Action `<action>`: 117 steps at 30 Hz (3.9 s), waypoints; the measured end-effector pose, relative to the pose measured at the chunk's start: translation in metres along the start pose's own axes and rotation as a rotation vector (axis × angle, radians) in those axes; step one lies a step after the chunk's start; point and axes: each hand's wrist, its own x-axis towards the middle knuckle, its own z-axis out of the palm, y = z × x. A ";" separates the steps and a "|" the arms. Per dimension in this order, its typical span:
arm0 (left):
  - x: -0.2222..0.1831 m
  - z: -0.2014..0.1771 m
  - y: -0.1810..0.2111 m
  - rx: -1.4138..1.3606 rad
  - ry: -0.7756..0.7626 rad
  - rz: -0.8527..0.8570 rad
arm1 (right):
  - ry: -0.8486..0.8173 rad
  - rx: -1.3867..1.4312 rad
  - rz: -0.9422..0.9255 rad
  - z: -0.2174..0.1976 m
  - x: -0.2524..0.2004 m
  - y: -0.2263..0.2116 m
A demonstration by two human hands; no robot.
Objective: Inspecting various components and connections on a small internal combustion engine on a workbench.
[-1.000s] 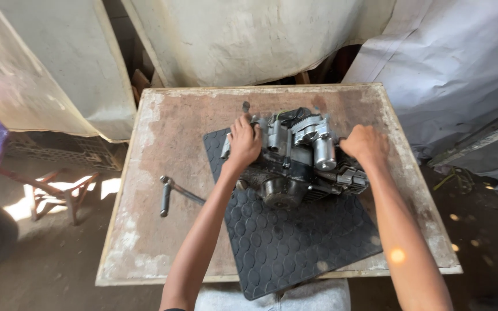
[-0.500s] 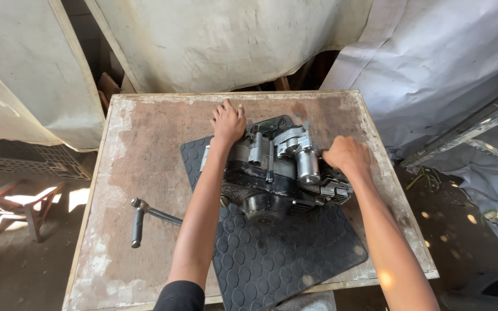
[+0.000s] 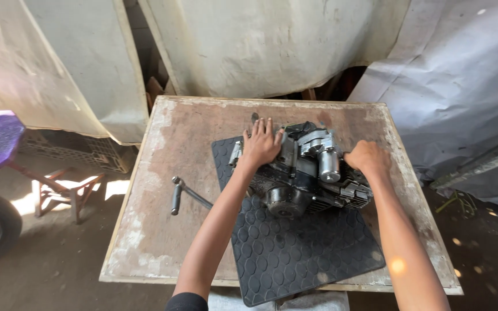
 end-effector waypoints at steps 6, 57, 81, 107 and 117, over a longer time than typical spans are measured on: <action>-0.064 -0.041 0.021 -0.077 -0.049 0.092 | 0.010 0.012 0.015 0.003 -0.003 0.000; -0.038 -0.029 0.027 0.047 -0.127 0.212 | 0.043 0.023 0.005 0.001 -0.011 0.001; 0.063 0.000 0.000 0.003 -0.228 -0.040 | -0.055 0.062 0.024 -0.003 0.003 -0.001; 0.034 0.038 -0.050 -0.574 0.239 0.487 | 0.023 0.045 0.041 0.015 0.017 0.006; 0.079 0.027 0.018 -0.155 -0.054 0.110 | -0.079 0.046 0.071 -0.001 0.008 -0.001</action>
